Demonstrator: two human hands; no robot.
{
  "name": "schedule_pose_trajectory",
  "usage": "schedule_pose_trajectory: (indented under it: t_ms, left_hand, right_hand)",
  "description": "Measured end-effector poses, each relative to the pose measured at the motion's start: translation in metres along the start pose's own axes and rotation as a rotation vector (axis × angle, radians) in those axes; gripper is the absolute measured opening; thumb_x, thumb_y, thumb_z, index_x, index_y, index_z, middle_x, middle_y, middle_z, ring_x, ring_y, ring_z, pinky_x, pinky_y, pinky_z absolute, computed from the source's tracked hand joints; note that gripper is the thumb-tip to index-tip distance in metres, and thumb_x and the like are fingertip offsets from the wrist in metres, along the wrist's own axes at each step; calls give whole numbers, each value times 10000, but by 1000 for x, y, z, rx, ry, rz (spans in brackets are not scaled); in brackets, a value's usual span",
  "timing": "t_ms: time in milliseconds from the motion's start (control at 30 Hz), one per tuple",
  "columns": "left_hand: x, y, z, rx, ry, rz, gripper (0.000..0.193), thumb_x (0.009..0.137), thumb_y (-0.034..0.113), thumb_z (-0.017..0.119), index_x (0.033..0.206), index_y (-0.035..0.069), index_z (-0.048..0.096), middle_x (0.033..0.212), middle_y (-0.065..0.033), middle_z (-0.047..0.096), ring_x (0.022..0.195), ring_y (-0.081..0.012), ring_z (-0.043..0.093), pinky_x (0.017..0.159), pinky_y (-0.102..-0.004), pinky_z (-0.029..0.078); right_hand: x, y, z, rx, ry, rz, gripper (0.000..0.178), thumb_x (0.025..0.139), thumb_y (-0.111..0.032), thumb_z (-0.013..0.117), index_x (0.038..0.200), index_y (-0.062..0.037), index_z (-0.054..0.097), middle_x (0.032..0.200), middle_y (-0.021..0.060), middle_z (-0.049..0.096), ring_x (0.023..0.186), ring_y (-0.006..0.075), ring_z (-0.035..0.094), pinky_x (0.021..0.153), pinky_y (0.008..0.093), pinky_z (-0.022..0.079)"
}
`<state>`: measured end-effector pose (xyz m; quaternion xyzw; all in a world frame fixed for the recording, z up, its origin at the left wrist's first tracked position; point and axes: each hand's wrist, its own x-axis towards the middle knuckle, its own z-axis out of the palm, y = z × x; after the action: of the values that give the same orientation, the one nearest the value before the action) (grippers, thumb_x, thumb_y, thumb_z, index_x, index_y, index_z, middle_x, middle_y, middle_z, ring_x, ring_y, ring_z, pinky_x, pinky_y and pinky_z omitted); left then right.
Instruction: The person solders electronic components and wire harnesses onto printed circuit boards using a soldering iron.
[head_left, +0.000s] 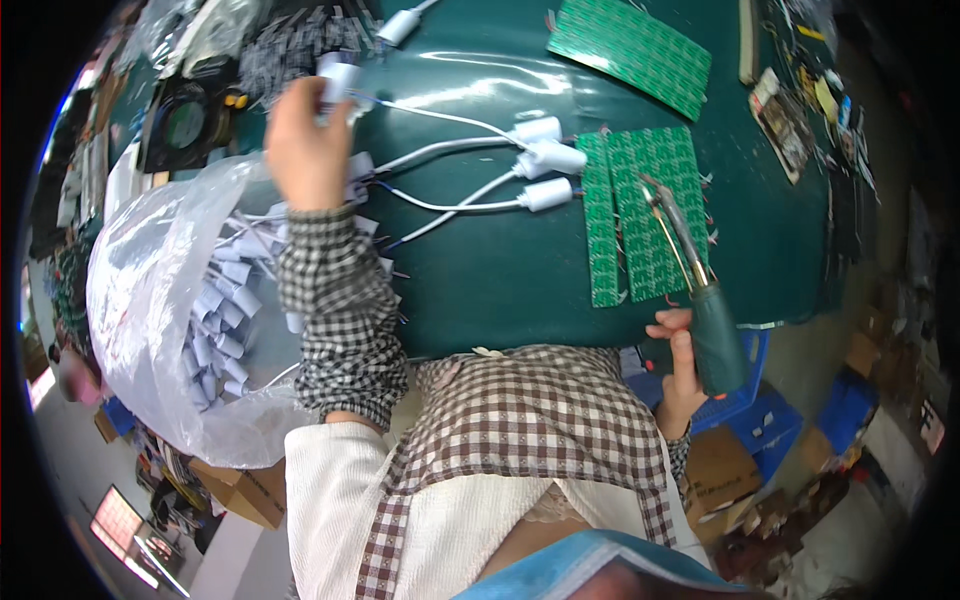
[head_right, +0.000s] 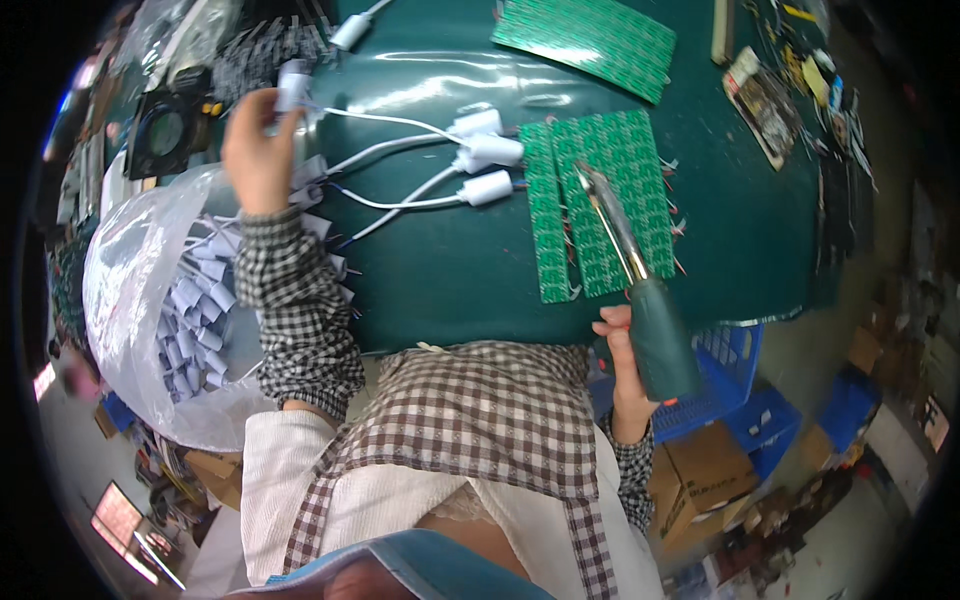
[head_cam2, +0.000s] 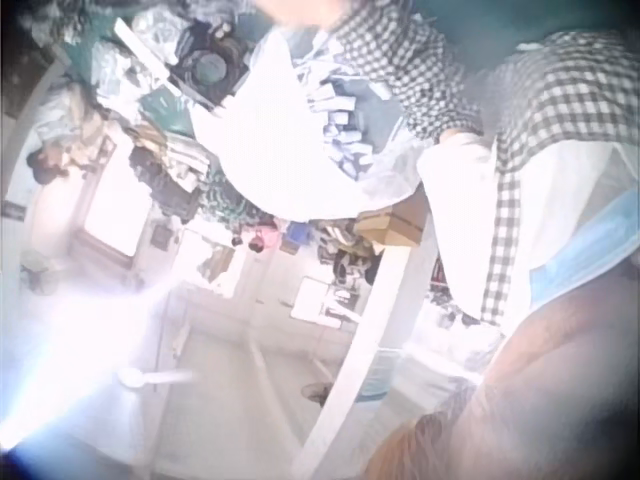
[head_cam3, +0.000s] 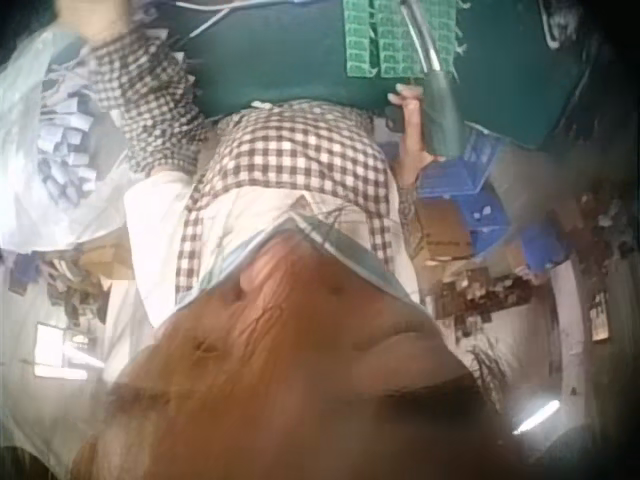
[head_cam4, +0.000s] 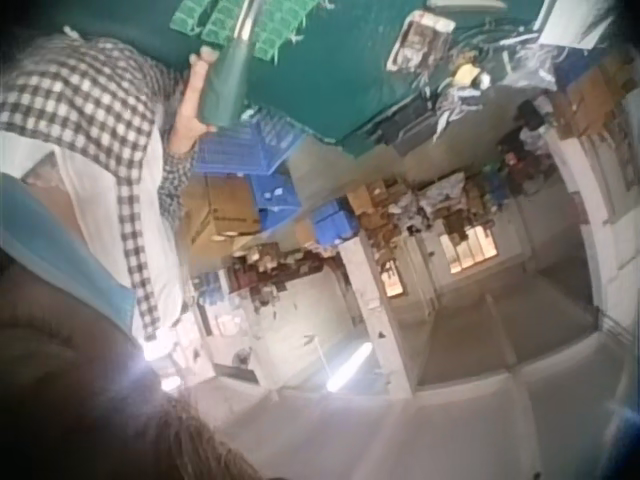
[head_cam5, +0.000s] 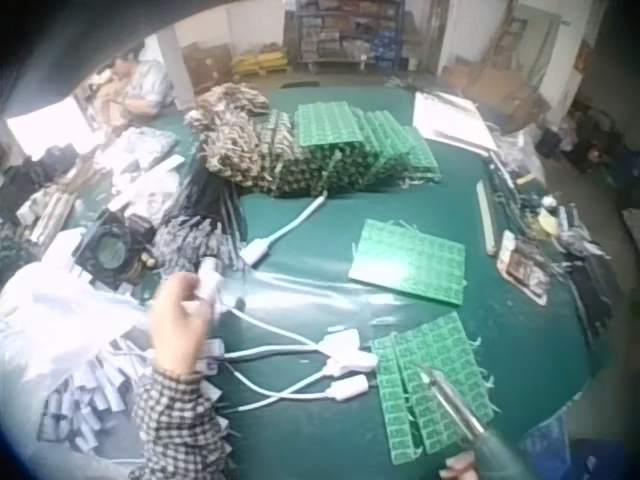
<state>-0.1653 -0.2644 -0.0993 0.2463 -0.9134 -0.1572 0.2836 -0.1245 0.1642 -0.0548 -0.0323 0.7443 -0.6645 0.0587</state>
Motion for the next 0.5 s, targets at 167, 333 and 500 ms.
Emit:
schedule_pose_trajectory:
  t_ms: [167,333,500]
  left_hand:
    - [10,30,-36,-257,448,182,316,783,24,822,1084,21,722,1027,-92,685,915,-232,671,830,-345,554]
    - [-32,120,-51,-370,137,552,341,747,-82,742,1070,27,721,1061,-114,698,961,-253,677,807,-348,560]
    - [-107,133,-22,-458,-522,416,366,756,-59,708,1105,45,672,1122,-119,672,1016,-306,661,787,-377,518]
  right_hand:
    - [1,8,-9,40,-23,38,315,949,54,604,1261,91,579,1065,178,683,968,252,688,794,380,624]
    - [1,13,-12,67,-4,13,317,951,36,611,1260,94,575,1059,176,675,982,254,682,785,377,630]
    - [-2,11,-13,67,-33,30,315,954,13,617,1255,95,575,1059,174,670,979,265,680,783,373,628]
